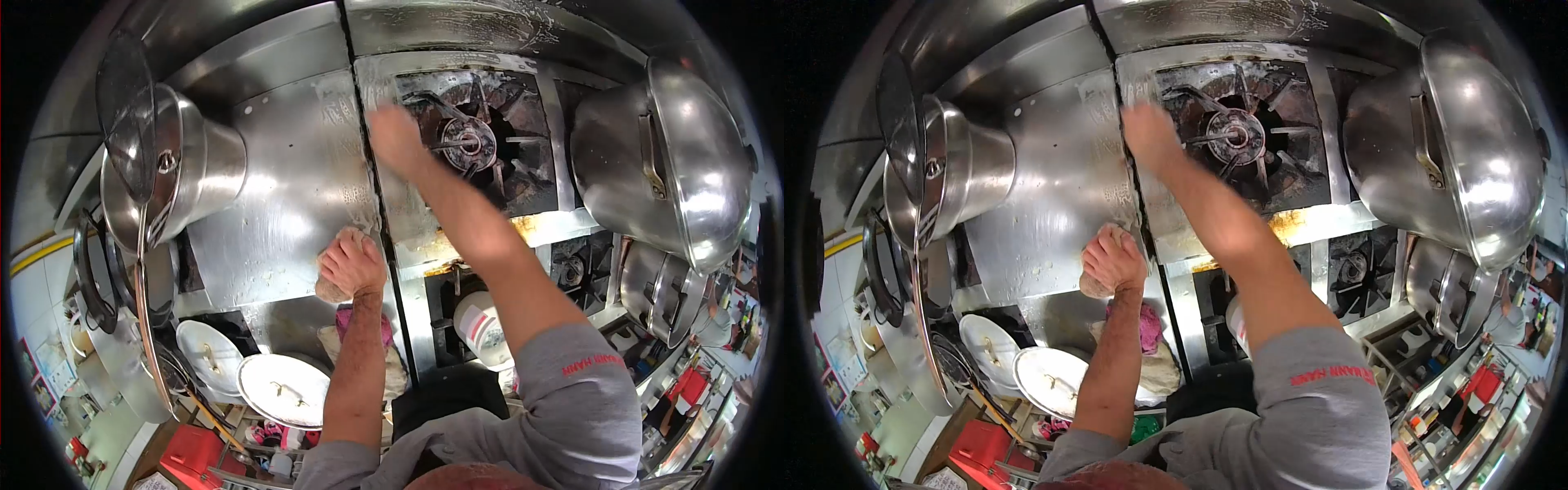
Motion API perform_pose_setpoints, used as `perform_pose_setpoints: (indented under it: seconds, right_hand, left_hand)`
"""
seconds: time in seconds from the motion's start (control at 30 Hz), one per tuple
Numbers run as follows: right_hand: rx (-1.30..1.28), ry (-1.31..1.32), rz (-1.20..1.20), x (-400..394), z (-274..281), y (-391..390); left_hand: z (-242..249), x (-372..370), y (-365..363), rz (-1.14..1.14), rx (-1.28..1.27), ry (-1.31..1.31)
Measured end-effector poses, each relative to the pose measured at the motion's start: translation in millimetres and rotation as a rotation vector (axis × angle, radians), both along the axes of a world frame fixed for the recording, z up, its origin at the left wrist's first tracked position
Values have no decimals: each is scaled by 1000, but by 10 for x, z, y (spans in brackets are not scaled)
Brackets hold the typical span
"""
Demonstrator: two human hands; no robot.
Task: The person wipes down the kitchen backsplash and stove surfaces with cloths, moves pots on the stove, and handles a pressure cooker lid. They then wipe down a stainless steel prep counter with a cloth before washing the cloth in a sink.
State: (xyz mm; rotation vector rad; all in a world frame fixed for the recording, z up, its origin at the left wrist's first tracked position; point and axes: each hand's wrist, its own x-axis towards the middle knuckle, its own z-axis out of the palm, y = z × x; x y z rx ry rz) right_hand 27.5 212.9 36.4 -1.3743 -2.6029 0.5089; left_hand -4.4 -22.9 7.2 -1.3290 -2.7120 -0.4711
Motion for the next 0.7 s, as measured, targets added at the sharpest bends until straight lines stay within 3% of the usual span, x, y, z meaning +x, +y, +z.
perform_pose_setpoints:
  seconds: [0.1,0.17,0.23,0.27,0.3,0.33,0.37,0.4,0.53,0.57,0.6,0.63,0.7]
  right_hand:
    - [72,-20,33,-512,-4,904]
    - [90,-53,75,-432,44,1117]
    - [-5,-157,366,38,282,1217]
    - [84,-92,280,429,-105,1503]
    - [141,-134,401,954,-193,1802]
    - [-164,-187,114,1407,-161,2023]
    - [-117,-213,12,1939,-244,2258]
    - [16,-214,56,2319,-287,2370]
    - [127,-151,278,1404,-193,2015]
    - [254,44,362,908,-517,1915]
    - [156,-86,297,369,-305,1650]
    - [93,-38,327,66,-125,1448]
    - [78,-108,274,-75,-194,1403]
  left_hand:
    - [-13,-16,11,-4,3,21]
    - [-47,-8,-20,-5,-23,37]
    - [-21,27,-21,-15,-34,26]
    - [-19,-7,-9,-16,-30,26]
    - [-31,-11,-15,-26,-13,29]
    - [-47,3,1,-27,-19,23]
    - [-44,10,-10,-23,-36,27]
    - [-40,-4,-20,-16,-54,36]
    - [-46,11,-12,-26,-58,54]
    - [-66,11,-2,-23,-37,51]
    - [-73,-1,-16,-24,-19,53]
    - [-68,-9,-40,-38,-24,62]
    - [-81,0,-18,-17,-35,59]
